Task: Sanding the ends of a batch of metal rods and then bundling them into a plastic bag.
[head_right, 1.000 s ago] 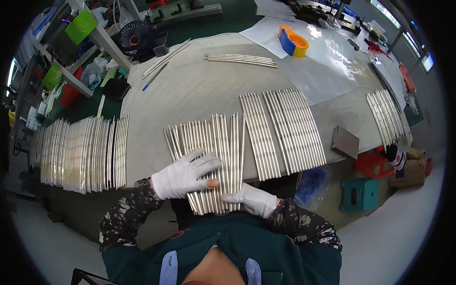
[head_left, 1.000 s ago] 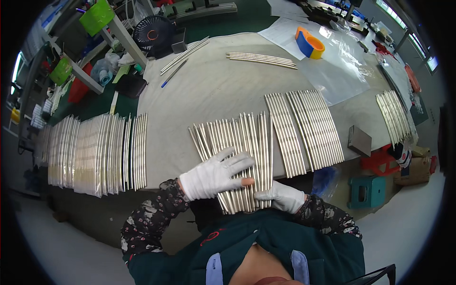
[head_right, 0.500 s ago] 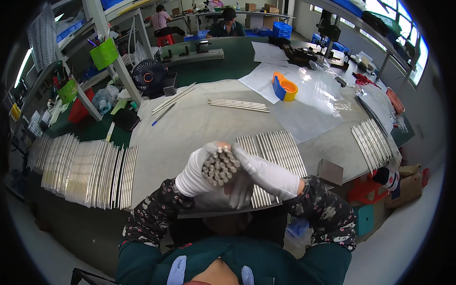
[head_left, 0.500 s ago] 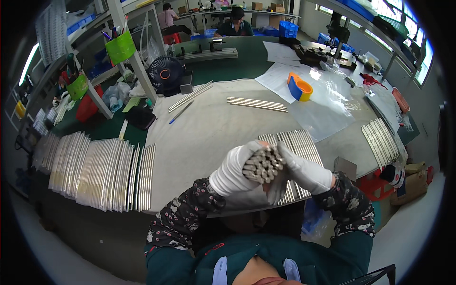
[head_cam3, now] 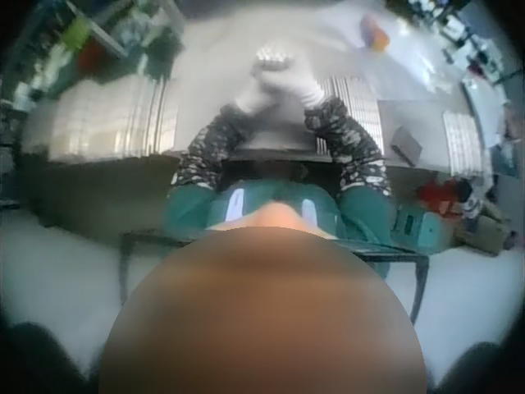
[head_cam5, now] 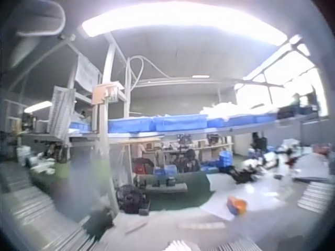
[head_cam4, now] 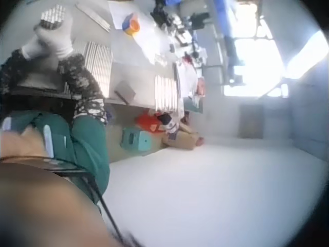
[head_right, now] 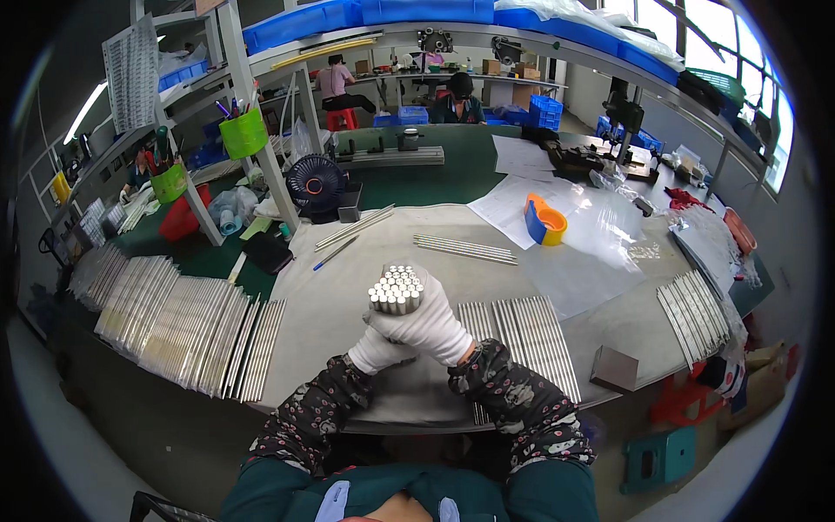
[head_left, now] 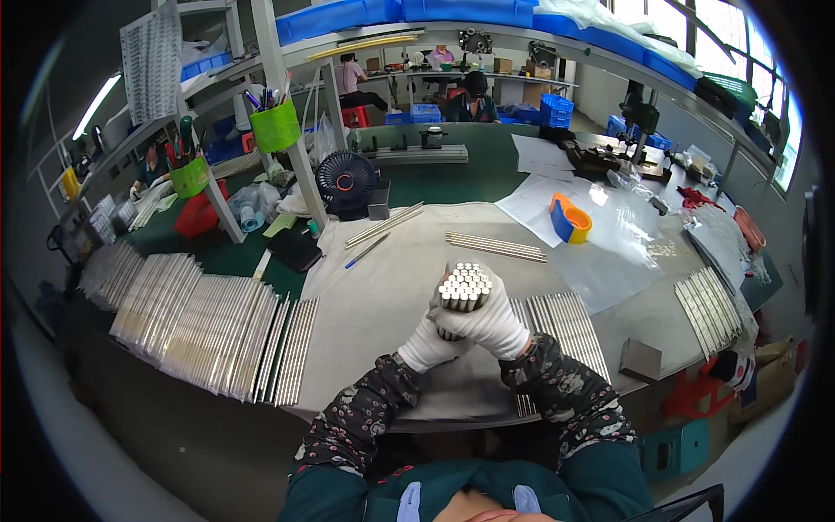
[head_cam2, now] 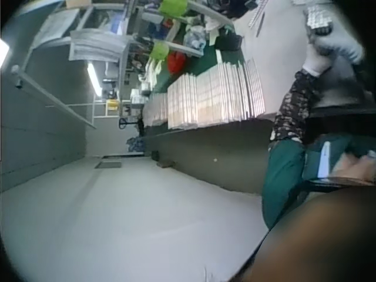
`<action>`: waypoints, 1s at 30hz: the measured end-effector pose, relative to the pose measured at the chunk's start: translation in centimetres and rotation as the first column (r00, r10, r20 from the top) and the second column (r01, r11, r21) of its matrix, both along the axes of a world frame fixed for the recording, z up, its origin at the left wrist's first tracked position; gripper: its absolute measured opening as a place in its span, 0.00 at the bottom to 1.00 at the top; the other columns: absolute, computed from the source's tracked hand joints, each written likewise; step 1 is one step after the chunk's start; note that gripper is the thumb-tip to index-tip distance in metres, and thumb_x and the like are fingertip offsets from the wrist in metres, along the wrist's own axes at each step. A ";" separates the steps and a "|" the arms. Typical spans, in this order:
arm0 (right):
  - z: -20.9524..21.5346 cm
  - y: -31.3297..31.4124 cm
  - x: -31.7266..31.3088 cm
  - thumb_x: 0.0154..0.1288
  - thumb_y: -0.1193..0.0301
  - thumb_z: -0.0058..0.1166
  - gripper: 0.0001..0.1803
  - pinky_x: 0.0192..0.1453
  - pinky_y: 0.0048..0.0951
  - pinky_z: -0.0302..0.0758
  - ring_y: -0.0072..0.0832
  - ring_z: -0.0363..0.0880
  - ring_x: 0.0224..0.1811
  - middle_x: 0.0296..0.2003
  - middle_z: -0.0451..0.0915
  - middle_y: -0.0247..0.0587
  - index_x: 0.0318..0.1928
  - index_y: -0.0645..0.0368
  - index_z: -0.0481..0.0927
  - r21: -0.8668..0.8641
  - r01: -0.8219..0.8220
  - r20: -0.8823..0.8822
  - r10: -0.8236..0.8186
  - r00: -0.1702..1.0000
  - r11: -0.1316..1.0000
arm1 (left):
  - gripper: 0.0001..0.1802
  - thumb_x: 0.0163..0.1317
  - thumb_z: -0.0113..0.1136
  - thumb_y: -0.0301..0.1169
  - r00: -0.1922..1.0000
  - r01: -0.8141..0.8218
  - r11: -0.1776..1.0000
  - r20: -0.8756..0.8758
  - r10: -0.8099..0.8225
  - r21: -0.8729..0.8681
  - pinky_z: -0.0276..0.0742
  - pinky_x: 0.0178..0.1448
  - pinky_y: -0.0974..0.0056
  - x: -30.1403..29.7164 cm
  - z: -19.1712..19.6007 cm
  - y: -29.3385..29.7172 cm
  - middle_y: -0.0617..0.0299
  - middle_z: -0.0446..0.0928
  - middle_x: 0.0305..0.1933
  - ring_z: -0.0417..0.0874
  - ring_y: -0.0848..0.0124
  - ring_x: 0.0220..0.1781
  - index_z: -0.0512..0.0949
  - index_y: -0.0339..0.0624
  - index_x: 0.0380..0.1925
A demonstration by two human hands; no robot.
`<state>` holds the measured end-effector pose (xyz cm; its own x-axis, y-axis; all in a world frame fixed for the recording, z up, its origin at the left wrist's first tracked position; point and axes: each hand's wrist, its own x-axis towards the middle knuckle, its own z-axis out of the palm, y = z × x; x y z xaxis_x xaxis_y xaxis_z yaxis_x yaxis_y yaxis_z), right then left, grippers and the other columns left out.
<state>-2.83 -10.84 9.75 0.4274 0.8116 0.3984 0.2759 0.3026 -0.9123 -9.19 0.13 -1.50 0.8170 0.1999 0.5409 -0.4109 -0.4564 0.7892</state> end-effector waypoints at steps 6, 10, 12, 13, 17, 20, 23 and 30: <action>1.7 -2.0 -0.9 0.37 0.70 0.72 0.29 0.47 0.26 0.75 0.23 0.76 0.38 0.36 0.77 0.35 0.43 0.61 0.74 0.012 -0.030 0.009 0.030 1.000 0.999 | 0.47 0.44 0.70 0.27 0.954 -0.256 0.892 0.243 0.173 0.372 0.70 0.62 0.61 0.2 0.9 -1.6 0.53 0.69 0.58 0.73 0.62 0.60 0.54 0.37 0.64; 1.2 -1.1 0.8 0.40 0.74 0.70 0.35 0.57 0.25 0.68 0.20 0.72 0.49 0.45 0.75 0.32 0.53 0.59 0.69 -0.065 -0.090 -0.030 0.088 0.996 0.994 | 0.33 0.48 0.69 0.24 0.996 -0.003 1.000 0.092 0.004 -0.011 0.73 0.56 0.65 -0.7 6.5 -2.2 0.61 0.73 0.49 0.76 0.70 0.51 0.65 0.40 0.54; 2.3 -1.4 1.9 0.42 0.71 0.71 0.42 0.61 0.27 0.66 0.24 0.69 0.53 0.52 0.72 0.38 0.60 0.61 0.65 -0.168 0.016 0.165 0.012 0.986 0.986 | 0.26 0.49 0.68 0.23 0.987 0.105 0.974 0.140 -0.078 -0.199 0.75 0.51 0.69 -0.8 9.7 -2.1 0.63 0.75 0.47 0.77 0.74 0.47 0.68 0.41 0.48; 2.8 -1.5 2.0 0.44 0.70 0.71 0.43 0.62 0.27 0.66 0.25 0.69 0.54 0.53 0.71 0.40 0.62 0.61 0.64 -0.179 0.045 0.209 -0.006 0.978 0.983 | 0.26 0.49 0.68 0.23 0.987 0.101 0.975 0.140 -0.074 -0.199 0.75 0.51 0.69 -0.4 10.0 -1.9 0.63 0.75 0.47 0.77 0.74 0.47 0.68 0.41 0.48; 2.8 -2.4 2.2 0.49 0.63 0.68 0.46 0.65 0.32 0.63 0.31 0.68 0.59 0.56 0.69 0.45 0.66 0.62 0.59 -0.185 0.040 0.174 -0.007 0.985 0.982 | 0.21 0.49 0.66 0.22 0.979 0.079 0.955 0.204 -0.019 -0.288 0.76 0.45 0.69 0.6 10.2 -2.3 0.67 0.75 0.39 0.76 0.78 0.40 0.69 0.41 0.43; 2.8 -5.1 2.4 0.52 0.56 0.66 0.48 0.68 0.35 0.60 0.37 0.66 0.62 0.58 0.68 0.51 0.68 0.62 0.56 -0.224 0.175 0.445 -0.059 0.894 0.959 | 0.20 0.49 0.65 0.22 0.991 0.017 0.948 0.128 0.025 -0.317 0.76 0.43 0.70 0.4 10.7 -2.5 0.69 0.74 0.35 0.76 0.79 0.38 0.69 0.40 0.42; 1.1 -10.3 5.1 0.51 0.54 0.63 0.43 0.66 0.40 0.62 0.47 0.66 0.61 0.56 0.70 0.56 0.62 0.67 0.64 -0.161 0.309 0.608 -0.152 0.779 0.937 | 0.19 0.49 0.64 0.22 0.997 -0.040 0.947 0.054 0.061 -0.320 0.75 0.42 0.70 0.0 10.9 -2.2 0.69 0.73 0.33 0.75 0.80 0.36 0.69 0.40 0.41; -3.1 -24.9 13.0 0.34 0.53 0.70 0.54 0.65 0.51 0.61 0.50 0.56 0.67 0.59 0.65 0.53 0.65 0.58 0.62 -0.392 0.878 0.905 -0.056 0.422 0.275 | 0.20 0.47 0.65 0.24 0.992 -0.111 0.929 0.012 0.123 -0.354 0.74 0.41 0.71 0.4 10.4 -0.9 0.70 0.72 0.33 0.73 0.81 0.35 0.69 0.40 0.40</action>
